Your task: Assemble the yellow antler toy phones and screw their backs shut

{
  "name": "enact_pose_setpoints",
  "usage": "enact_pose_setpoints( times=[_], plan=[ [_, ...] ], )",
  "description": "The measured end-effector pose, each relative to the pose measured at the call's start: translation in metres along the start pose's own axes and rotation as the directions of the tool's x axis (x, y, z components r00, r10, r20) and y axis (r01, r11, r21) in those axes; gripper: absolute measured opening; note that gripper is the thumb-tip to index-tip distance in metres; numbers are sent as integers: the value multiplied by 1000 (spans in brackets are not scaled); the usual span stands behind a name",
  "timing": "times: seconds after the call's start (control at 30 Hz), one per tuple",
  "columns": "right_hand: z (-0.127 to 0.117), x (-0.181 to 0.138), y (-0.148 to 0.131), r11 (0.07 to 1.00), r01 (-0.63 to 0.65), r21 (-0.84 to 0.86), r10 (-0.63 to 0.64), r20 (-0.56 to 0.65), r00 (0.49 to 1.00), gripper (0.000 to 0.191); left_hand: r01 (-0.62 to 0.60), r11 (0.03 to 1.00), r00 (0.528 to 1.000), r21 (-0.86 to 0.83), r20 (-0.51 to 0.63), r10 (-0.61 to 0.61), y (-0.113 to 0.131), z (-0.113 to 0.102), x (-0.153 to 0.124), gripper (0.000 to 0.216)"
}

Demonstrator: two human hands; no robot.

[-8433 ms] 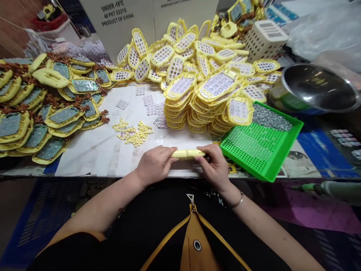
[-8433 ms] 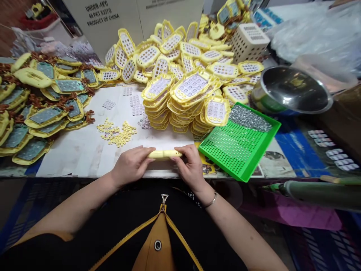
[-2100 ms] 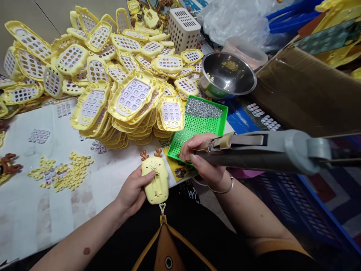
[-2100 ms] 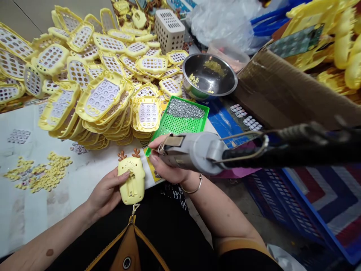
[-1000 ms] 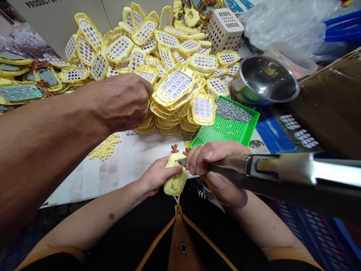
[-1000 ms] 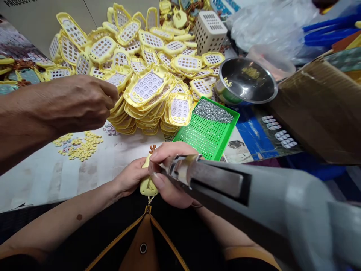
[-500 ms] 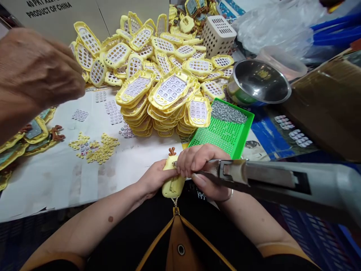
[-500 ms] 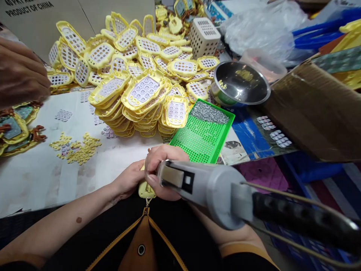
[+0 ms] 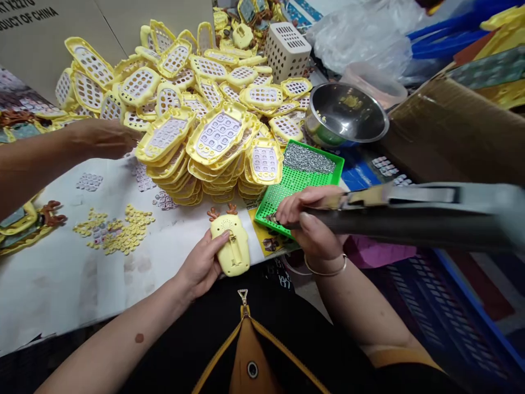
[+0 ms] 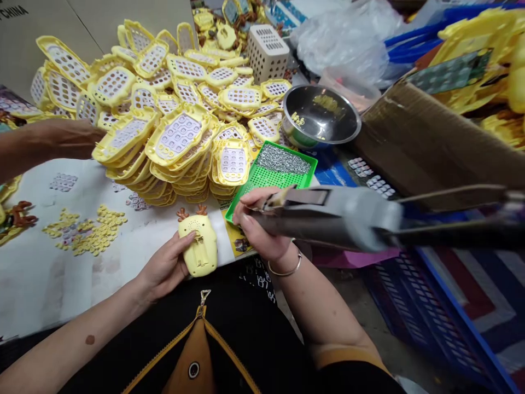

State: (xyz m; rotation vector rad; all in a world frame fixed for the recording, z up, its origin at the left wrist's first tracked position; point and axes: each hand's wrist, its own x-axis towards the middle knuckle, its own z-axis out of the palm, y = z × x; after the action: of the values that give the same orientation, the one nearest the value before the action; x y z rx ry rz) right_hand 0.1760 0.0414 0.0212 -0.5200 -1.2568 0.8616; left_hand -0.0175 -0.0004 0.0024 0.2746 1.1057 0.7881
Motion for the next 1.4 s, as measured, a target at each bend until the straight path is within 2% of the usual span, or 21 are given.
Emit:
enact_pose_setpoints(
  times=[0.13,0.47,0.67,0.77,0.87,0.93,1.03,1.2,1.4],
  plan=[
    [-4,-7,14,998,-34,-50,34,5,999,15,1,1000,1000,-12,-11,-1,1,3,-1,42],
    [-9,-16,20,985,-125,-117,128,21,991,18,9,999,1000,-36,2,-9,4,5,3,46],
    [-6,-14,21,988,-101,-120,107,45,993,18,-9,1000,1000,-20,-2,9,3,4,4,34],
    [-5,-11,10,995,-38,-94,39,15,999,17,-22,999,1000,-30,-22,22,3,6,4,33],
    [1,-9,-14,1000,16,-24,-17,-41,999,15,-48,998,998,-46,-42,46,1,9,3,34],
    [6,-10,-32,999,17,39,-15,-50,999,13,-65,996,996,-60,-64,61,-1,10,4,31],
    [14,-18,-47,992,-45,118,45,-1,999,15,-90,992,993,-83,-84,83,-4,10,5,27],
    [21,-32,-46,977,-119,179,102,101,990,22,-100,992,993,-82,-70,94,-7,10,6,29],
    [25,-38,-38,967,-144,209,121,121,985,23,-105,991,993,-80,-65,100,-7,10,5,25]
  ],
)
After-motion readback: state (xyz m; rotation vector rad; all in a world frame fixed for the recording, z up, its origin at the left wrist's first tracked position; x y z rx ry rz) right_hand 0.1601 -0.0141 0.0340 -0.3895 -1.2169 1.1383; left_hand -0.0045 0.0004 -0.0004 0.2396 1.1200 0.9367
